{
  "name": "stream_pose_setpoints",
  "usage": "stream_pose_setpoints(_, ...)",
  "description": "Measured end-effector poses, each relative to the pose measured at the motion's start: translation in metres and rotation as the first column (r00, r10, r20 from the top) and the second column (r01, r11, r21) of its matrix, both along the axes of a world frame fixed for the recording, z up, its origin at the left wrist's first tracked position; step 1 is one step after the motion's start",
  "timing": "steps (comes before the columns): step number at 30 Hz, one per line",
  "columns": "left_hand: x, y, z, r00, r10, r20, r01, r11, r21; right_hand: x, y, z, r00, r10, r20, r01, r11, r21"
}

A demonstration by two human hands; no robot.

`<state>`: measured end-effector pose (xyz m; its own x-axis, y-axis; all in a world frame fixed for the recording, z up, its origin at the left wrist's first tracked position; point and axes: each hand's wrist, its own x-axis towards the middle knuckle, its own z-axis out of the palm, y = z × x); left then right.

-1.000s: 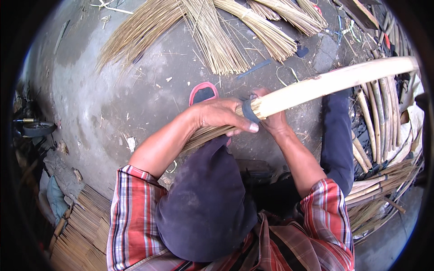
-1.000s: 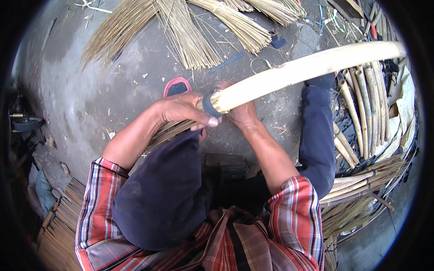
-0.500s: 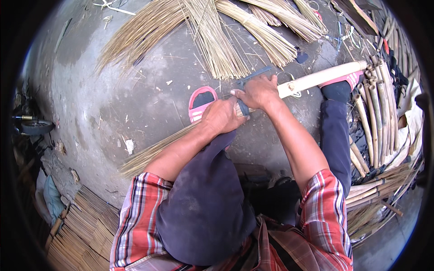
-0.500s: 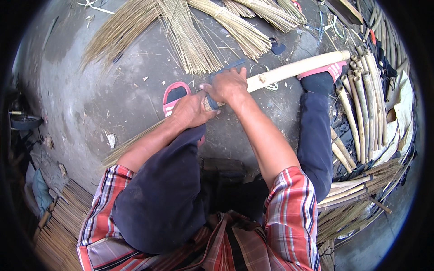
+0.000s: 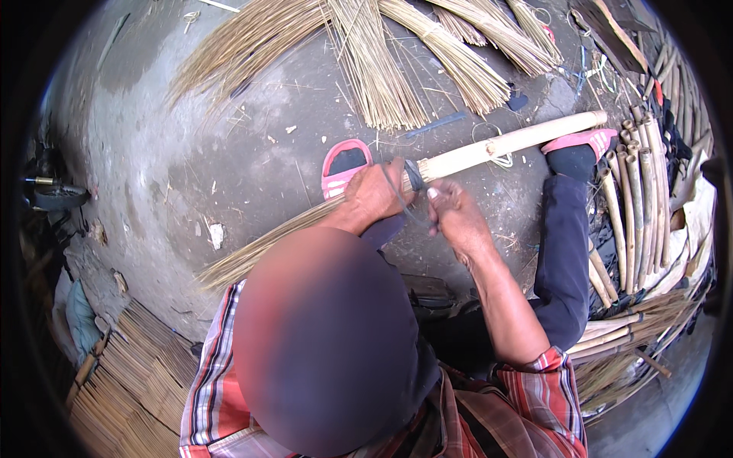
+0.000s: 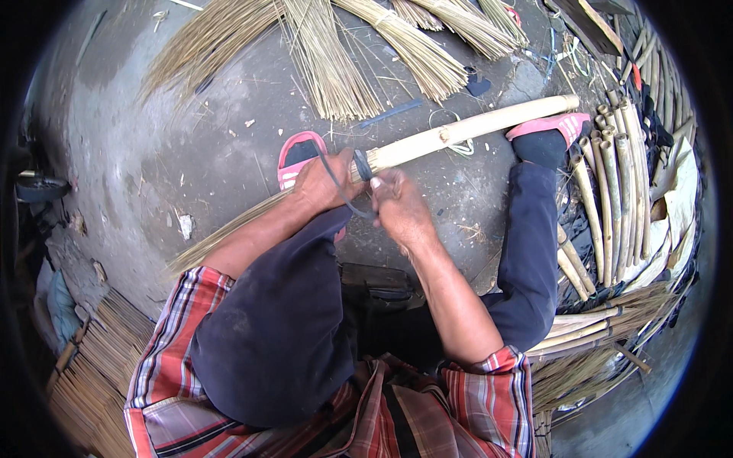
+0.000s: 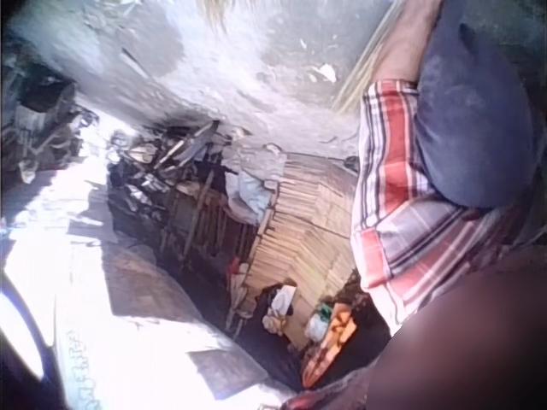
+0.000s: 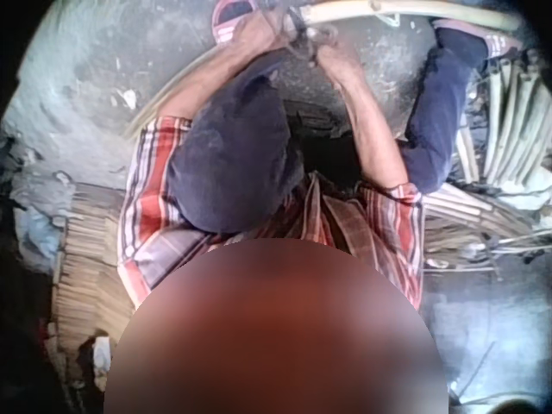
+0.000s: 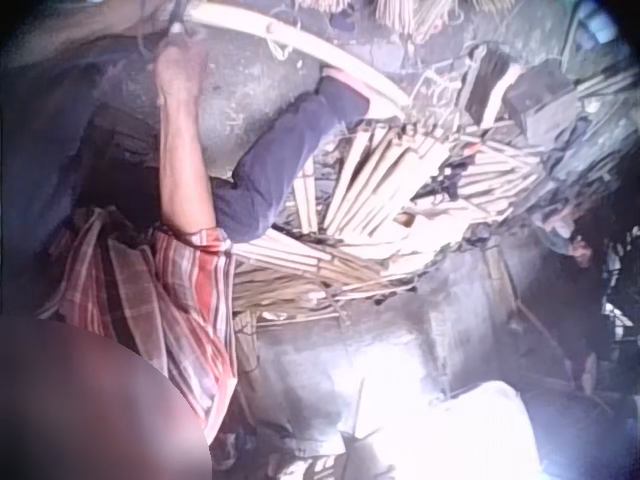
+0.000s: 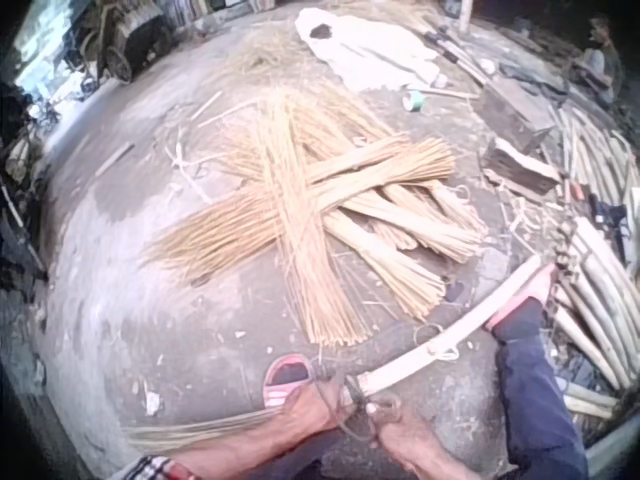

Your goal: The person sits on the floor and assembles a broom by inserting a bundle of straw into a wooden handle, then secures it with a knife and a rubber band. The person repeats the process with another bundle.

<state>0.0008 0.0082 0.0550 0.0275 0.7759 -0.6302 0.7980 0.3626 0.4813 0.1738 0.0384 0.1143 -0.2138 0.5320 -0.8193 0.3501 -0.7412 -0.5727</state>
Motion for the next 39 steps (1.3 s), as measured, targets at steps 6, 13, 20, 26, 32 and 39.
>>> stream_pose_setpoints(6, -0.003, -0.007, -0.012, 0.999, -0.036, -0.024, 0.042, 0.937, 0.346, -0.005, 0.005, -0.012, 0.997, -0.008, -0.080, 0.011, 0.999, 0.041)
stream_pose_setpoints(13, 0.003, 0.003, -0.019, 0.989, -0.051, -0.139, 0.066, 0.992, 0.104, -0.009, 0.027, 0.008, 0.998, 0.036, -0.056, -0.039, 0.998, -0.052)
stream_pose_setpoints(20, -0.005, 0.017, -0.017, 0.993, 0.014, -0.117, -0.012, 1.000, 0.012, 0.051, -0.036, 0.051, 0.982, 0.189, 0.024, -0.190, 0.978, 0.083)
stream_pose_setpoints(26, -0.025, 0.035, 0.012, 0.975, 0.148, 0.166, -0.128, 0.984, -0.124, 0.083, -0.081, 0.009, 0.897, 0.399, 0.189, -0.437, 0.864, 0.251)
stream_pose_setpoints(32, -0.026, 0.017, 0.047, 0.772, 0.297, 0.562, -0.206, 0.953, -0.221, 0.070, -0.042, -0.060, 0.831, 0.439, 0.341, -0.548, 0.751, 0.368)
stream_pose_setpoints(39, -0.026, 0.024, 0.072, 0.521, 0.227, 0.823, 0.309, 0.849, -0.429, 0.040, 0.032, -0.054, 0.735, 0.593, 0.329, -0.498, 0.142, 0.856)
